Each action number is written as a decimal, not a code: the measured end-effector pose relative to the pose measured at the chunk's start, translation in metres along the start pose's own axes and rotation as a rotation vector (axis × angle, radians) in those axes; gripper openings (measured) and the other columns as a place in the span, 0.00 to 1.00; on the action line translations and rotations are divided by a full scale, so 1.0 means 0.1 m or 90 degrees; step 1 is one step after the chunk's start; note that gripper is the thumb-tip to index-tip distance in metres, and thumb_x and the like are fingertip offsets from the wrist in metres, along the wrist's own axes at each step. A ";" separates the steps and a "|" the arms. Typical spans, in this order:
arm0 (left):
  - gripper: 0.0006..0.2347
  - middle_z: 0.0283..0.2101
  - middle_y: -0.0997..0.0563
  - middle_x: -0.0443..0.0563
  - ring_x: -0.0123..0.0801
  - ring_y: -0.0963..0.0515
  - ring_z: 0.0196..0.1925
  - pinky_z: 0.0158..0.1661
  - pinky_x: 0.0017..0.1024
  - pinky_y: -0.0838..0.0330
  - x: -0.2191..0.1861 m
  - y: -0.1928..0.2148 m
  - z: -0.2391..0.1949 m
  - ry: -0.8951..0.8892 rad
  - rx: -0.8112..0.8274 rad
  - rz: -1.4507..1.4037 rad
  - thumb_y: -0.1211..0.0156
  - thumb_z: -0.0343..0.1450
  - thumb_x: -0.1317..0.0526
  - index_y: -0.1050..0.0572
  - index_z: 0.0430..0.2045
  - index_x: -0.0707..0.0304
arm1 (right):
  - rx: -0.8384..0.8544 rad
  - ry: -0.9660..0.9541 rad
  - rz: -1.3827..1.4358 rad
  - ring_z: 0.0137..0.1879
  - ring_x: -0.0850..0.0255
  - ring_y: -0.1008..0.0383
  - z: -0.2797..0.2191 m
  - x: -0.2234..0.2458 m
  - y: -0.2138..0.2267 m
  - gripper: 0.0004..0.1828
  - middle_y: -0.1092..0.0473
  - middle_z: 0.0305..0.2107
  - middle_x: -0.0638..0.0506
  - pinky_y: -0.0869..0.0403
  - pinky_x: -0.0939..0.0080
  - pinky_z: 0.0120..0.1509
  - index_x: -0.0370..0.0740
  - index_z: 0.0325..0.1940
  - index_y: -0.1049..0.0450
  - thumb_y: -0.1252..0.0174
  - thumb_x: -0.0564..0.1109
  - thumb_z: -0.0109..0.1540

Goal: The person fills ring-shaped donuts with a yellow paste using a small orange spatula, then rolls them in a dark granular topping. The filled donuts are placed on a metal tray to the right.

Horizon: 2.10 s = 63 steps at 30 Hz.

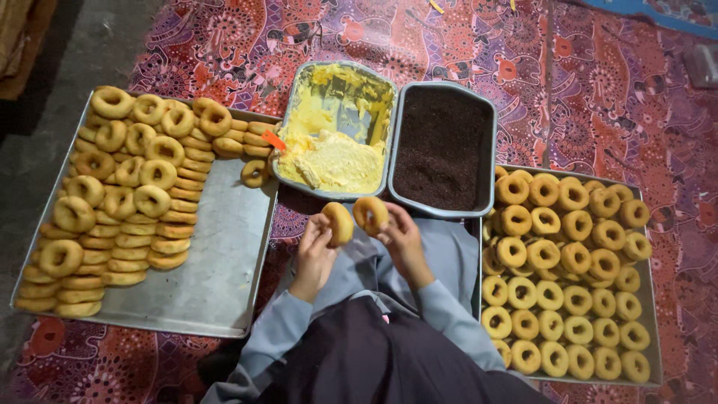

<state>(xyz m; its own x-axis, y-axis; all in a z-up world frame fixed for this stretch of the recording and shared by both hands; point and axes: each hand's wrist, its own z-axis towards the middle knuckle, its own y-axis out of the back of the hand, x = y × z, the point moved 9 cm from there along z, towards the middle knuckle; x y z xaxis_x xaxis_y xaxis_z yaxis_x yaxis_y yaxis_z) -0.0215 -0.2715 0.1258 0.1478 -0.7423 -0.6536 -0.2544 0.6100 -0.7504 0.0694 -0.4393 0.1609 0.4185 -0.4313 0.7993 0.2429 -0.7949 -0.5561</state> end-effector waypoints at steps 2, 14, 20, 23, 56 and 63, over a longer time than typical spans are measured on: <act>0.07 0.49 0.26 0.52 0.33 0.25 0.50 0.53 0.34 0.28 0.10 0.05 0.06 0.015 0.045 -0.111 0.48 0.79 0.60 0.33 0.48 0.60 | 0.087 0.081 -0.151 0.57 0.64 0.28 -0.08 -0.10 -0.09 0.27 0.29 0.50 0.49 0.27 0.62 0.58 0.37 0.62 0.31 0.35 0.38 0.59; 0.18 0.55 0.23 0.51 0.34 0.24 0.58 0.59 0.37 0.31 0.50 1.09 0.20 0.034 -0.226 -0.028 0.54 0.76 0.53 0.30 0.56 0.64 | 0.018 0.302 -0.733 0.36 0.57 0.23 0.81 -0.25 -0.70 0.15 0.25 0.30 0.47 0.25 0.59 0.44 0.39 0.45 0.26 0.32 0.43 0.57; 0.21 0.52 0.23 0.57 0.42 0.23 0.55 0.58 0.42 0.30 0.46 1.48 0.35 0.054 -0.190 -0.183 0.59 0.80 0.48 0.29 0.53 0.70 | 0.163 0.438 -0.967 0.42 0.47 0.26 1.43 -0.06 -1.03 0.15 0.23 0.33 0.48 0.27 0.47 0.45 0.46 0.46 0.23 0.34 0.41 0.56; 0.23 0.51 0.24 0.56 0.41 0.23 0.55 0.58 0.42 0.29 0.45 1.56 0.48 0.059 -0.220 -0.179 0.60 0.81 0.45 0.29 0.53 0.68 | 0.158 0.267 -0.910 0.40 0.49 0.26 1.34 -0.15 -1.01 0.14 0.25 0.30 0.47 0.26 0.50 0.46 0.46 0.47 0.22 0.34 0.42 0.58; 0.22 0.66 0.29 0.59 0.42 0.28 0.66 0.67 0.40 0.36 0.33 0.87 0.62 0.005 -0.152 -0.214 0.64 0.80 0.53 0.37 0.65 0.70 | 0.144 0.353 -0.785 0.41 0.52 0.24 0.64 0.18 -1.28 0.19 0.25 0.34 0.45 0.24 0.54 0.46 0.40 0.51 0.22 0.30 0.43 0.57; 0.25 0.66 0.30 0.58 0.43 0.30 0.66 0.66 0.43 0.39 0.06 0.53 0.43 0.060 -0.112 -0.174 0.65 0.80 0.47 0.37 0.65 0.67 | 0.384 0.542 -0.733 0.52 0.50 0.25 0.12 0.43 -1.38 0.19 0.24 0.44 0.45 0.24 0.54 0.57 0.41 0.52 0.23 0.31 0.38 0.56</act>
<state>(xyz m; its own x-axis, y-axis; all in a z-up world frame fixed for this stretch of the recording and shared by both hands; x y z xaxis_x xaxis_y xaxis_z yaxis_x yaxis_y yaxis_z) 0.0071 -0.2316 0.0776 0.1459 -0.8995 -0.4118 -0.3796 0.3335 -0.8629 0.0647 -0.3429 0.2688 -0.7866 -0.0032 0.6174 0.4639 -0.6629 0.5876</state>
